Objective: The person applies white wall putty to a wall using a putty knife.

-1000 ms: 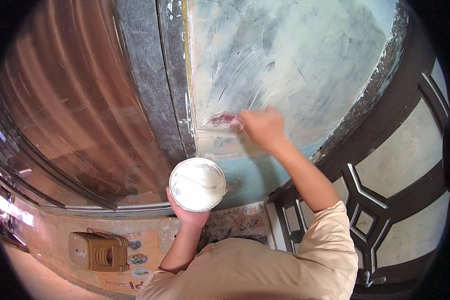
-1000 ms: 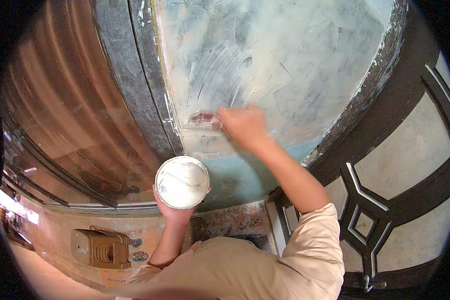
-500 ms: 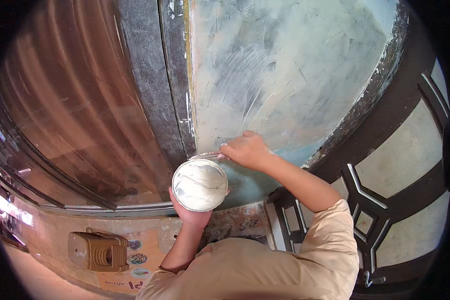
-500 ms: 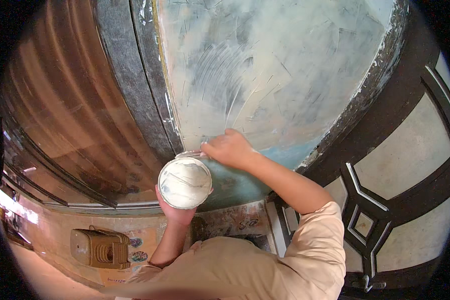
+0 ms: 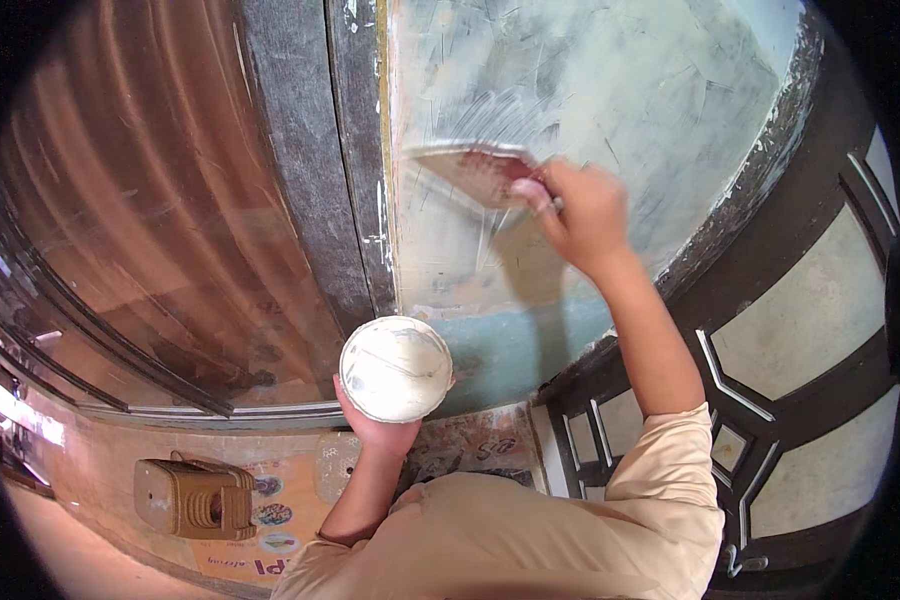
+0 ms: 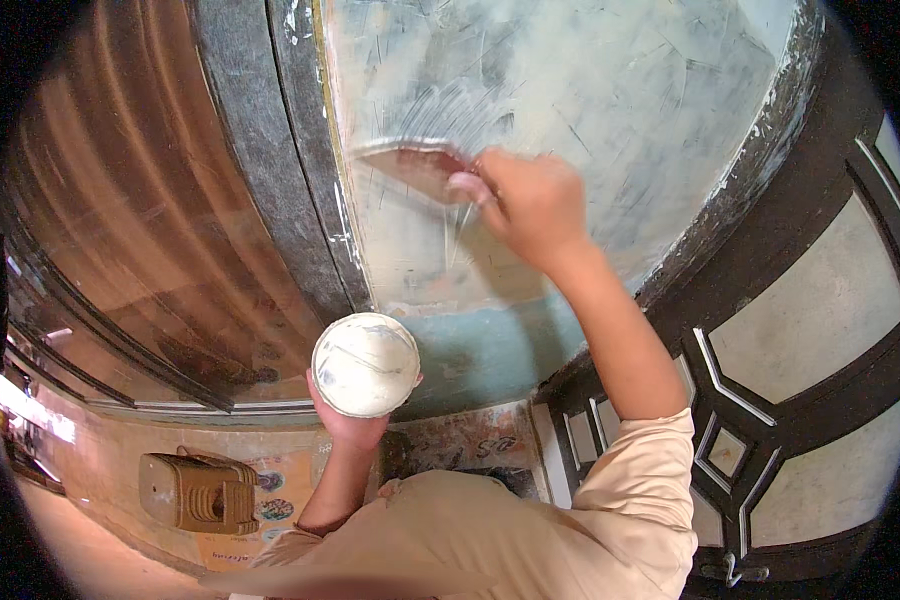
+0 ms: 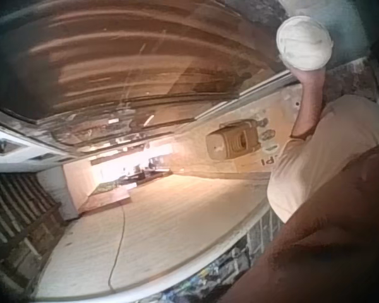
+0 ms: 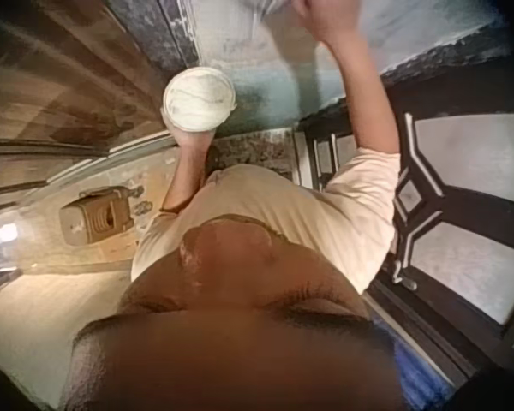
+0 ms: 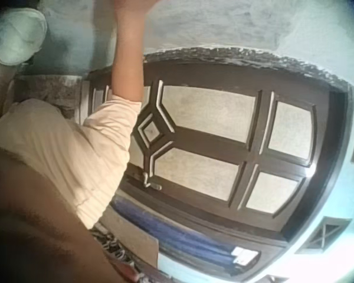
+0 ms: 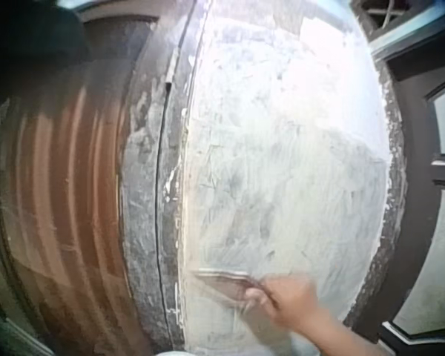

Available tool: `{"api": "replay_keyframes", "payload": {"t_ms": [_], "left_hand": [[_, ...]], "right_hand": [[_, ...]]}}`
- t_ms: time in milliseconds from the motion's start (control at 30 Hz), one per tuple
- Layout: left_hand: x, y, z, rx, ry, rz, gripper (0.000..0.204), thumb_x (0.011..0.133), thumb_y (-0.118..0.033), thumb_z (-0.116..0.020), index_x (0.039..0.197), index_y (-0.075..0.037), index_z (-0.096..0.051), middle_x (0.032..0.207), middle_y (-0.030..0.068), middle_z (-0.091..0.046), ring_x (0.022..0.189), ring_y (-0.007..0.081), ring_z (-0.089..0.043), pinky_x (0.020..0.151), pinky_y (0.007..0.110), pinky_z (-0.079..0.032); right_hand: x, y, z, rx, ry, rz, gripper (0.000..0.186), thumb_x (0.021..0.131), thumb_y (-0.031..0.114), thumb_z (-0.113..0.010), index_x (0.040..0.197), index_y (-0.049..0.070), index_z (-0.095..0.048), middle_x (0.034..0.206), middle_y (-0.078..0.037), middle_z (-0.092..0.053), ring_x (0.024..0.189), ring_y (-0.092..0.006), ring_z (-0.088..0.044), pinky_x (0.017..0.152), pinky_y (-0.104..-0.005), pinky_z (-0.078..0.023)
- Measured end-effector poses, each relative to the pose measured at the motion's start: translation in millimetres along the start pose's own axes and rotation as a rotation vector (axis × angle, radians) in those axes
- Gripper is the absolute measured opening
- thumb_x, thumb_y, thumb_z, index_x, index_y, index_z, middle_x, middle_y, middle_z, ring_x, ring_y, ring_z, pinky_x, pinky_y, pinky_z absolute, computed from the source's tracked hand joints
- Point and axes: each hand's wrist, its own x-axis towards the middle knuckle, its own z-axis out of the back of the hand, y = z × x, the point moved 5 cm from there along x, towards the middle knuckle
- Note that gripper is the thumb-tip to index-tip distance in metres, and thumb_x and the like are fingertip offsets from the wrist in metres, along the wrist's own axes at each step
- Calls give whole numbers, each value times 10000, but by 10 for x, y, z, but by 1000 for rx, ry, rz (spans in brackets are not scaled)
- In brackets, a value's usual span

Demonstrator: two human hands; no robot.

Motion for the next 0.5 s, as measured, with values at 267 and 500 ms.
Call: {"api": "replay_keyframes", "payload": {"t_ms": [267, 500], "left_hand": [[-9, -8, 110, 109, 70, 5, 805, 958, -727, -270, 1559, -198, -345, 1588, 98, -380, 1420, 401, -405, 1078, 724, -367], [4, 32, 179, 92, 2, -10, 812, 953, -740, -263, 1570, -214, -325, 1604, 96, -356, 1428, 416, -386, 1075, 751, -343]], "right_hand": [[-1222, 426, -841, 234, 535, 148, 261, 920, 379, -654, 840, 146, -567, 610, -36, -592, 557, -269, -619, 549, -399, -468], [-482, 287, -706, 16, 335, 195, 285, 902, 373, -667, 778, 158, -525, 581, -17, -563, 524, -247, -604, 514, -391, -448]]}}
